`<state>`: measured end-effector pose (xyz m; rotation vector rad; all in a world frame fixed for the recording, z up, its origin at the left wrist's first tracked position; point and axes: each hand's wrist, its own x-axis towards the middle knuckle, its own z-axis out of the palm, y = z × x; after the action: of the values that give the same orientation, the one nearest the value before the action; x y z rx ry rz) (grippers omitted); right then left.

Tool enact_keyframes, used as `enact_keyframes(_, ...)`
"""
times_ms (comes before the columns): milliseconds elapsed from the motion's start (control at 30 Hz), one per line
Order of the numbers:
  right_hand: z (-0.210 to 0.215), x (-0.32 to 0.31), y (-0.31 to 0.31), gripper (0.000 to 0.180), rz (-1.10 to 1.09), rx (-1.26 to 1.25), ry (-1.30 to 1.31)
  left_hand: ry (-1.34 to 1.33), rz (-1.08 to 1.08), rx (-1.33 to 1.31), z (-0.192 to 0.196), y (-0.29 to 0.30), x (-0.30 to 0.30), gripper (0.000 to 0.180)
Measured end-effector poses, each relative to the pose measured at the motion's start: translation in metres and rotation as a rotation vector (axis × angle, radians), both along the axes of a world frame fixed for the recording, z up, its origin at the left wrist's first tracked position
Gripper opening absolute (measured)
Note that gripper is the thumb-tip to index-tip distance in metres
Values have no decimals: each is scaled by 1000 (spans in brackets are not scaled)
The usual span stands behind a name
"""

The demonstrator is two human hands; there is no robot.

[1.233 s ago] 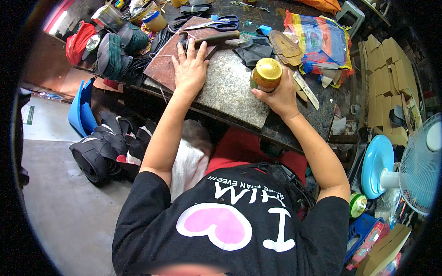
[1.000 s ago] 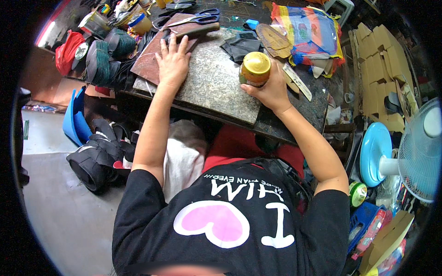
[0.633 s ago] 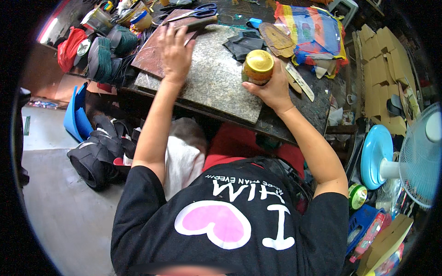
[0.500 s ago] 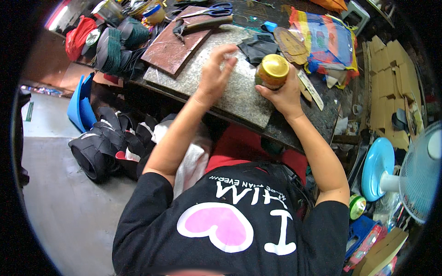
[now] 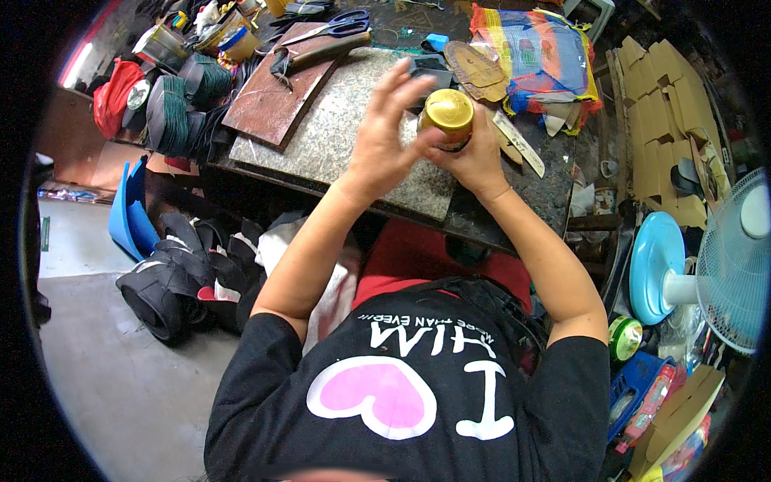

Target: The person applies a yellow paste from a jar onto small black fabric pieces using a small wooden stick, then rubs the paste into the fabric with a finger. The person also uses a blue tool to rub the surface of a larger black piece.

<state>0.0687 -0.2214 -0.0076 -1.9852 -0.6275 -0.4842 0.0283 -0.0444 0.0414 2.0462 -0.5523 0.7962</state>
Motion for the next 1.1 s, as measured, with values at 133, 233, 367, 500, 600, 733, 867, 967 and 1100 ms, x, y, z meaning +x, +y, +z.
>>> enact_keyframes(133, 0, -1, -1, 72, 10, 35, 58, -130, -57, 541, 29, -10, 22, 53)
enact_keyframes(233, 0, -2, -1, 73, 52, 50, 125, -130, -99, 706, 38, -12, 39, 41)
enact_keyframes(367, -1, -1, 6, 73, 73, 157, 105, -36, 97, 699, 37, -35, 38, 27)
enact_keyframes(500, -4, 2, 5, 73, 31, 22, 20, 118, 288, 635, 42, -54, 32, 34)
enact_keyframes(600, -3, 3, 0, 62, 62, -78, -8, 265, 205, 659, 50, -43, 32, 48)
enact_keyframes(733, 3, 0, 0, 73, 28, -38, 19, 143, 21, 700, 55, -21, 23, 52)
enact_keyframes(867, 15, -17, -24, 80, 13, -71, -17, 107, -244, 626, 55, -20, 11, 52)
enact_keyframes(967, 23, -38, -63, 81, -10, -244, -29, 50, -361, 531, 44, -43, 2, 53)
enact_keyframes(1100, 22, -44, -92, 79, -154, -459, -49, -1, -341, 617, 28, -73, 16, 45)
